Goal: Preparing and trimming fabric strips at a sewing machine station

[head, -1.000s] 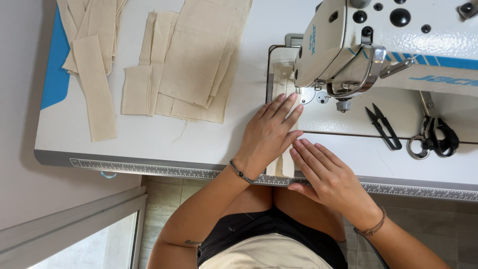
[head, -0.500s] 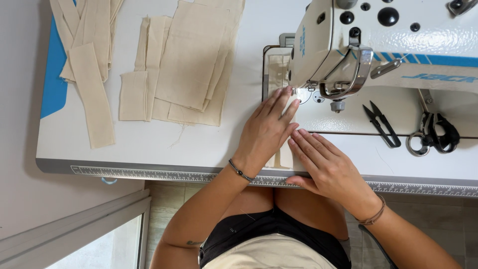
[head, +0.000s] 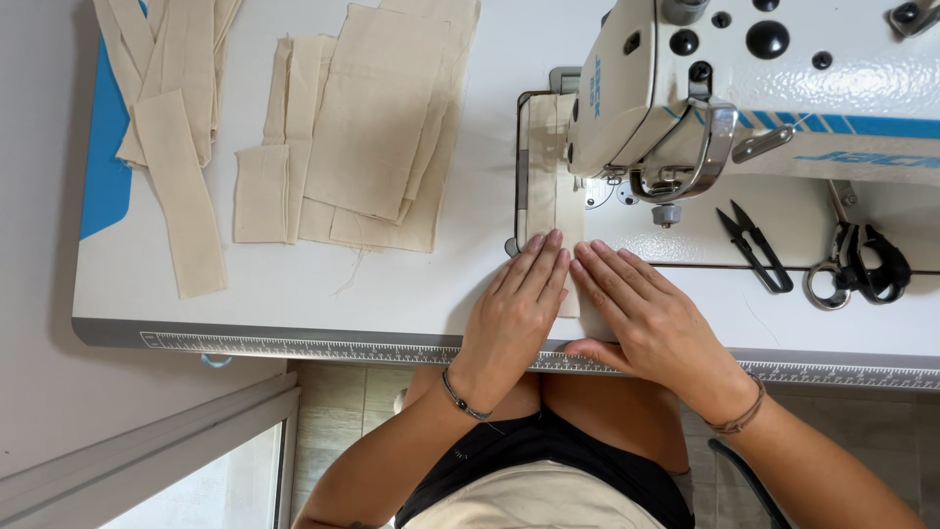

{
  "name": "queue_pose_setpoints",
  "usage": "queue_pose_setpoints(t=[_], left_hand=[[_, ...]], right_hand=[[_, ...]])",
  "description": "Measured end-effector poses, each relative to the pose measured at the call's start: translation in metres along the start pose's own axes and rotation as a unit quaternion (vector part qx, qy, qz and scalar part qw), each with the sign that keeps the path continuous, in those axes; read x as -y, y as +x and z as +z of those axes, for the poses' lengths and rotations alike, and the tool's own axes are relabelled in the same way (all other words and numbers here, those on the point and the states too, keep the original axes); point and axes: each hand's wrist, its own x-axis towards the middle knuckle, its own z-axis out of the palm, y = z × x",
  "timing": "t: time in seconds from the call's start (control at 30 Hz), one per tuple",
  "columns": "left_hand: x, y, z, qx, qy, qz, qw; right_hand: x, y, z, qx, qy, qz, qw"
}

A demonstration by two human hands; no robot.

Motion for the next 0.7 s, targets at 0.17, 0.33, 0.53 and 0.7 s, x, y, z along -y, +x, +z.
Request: queue_pose_setpoints(t=[0.17,0.33,0.53,0.7], left_hand=[[0.004,0.005,0.006,-0.019,0.002,0.002,1.0],[0.007,0.01,0.009,-0.02,0.004,-0.001,1.0],[0.009,0.011,0.003,0.008,0.001,0.028,1.0],[0.011,0.01,0.008,0.023,0.004,0.04,0.999]], right_hand=[[-0.004,0.003,0.001,-0.004,-0.013,-0.003,1.0],[-0.009,0.005,0.003,0.002,-0.013,0.003,1.0],[-0.013,0.007,0.005,0.01,-0.027,0.006,1.0],[-0.017,0.011,0.007,-0.001,-0.023,0.01,1.0]])
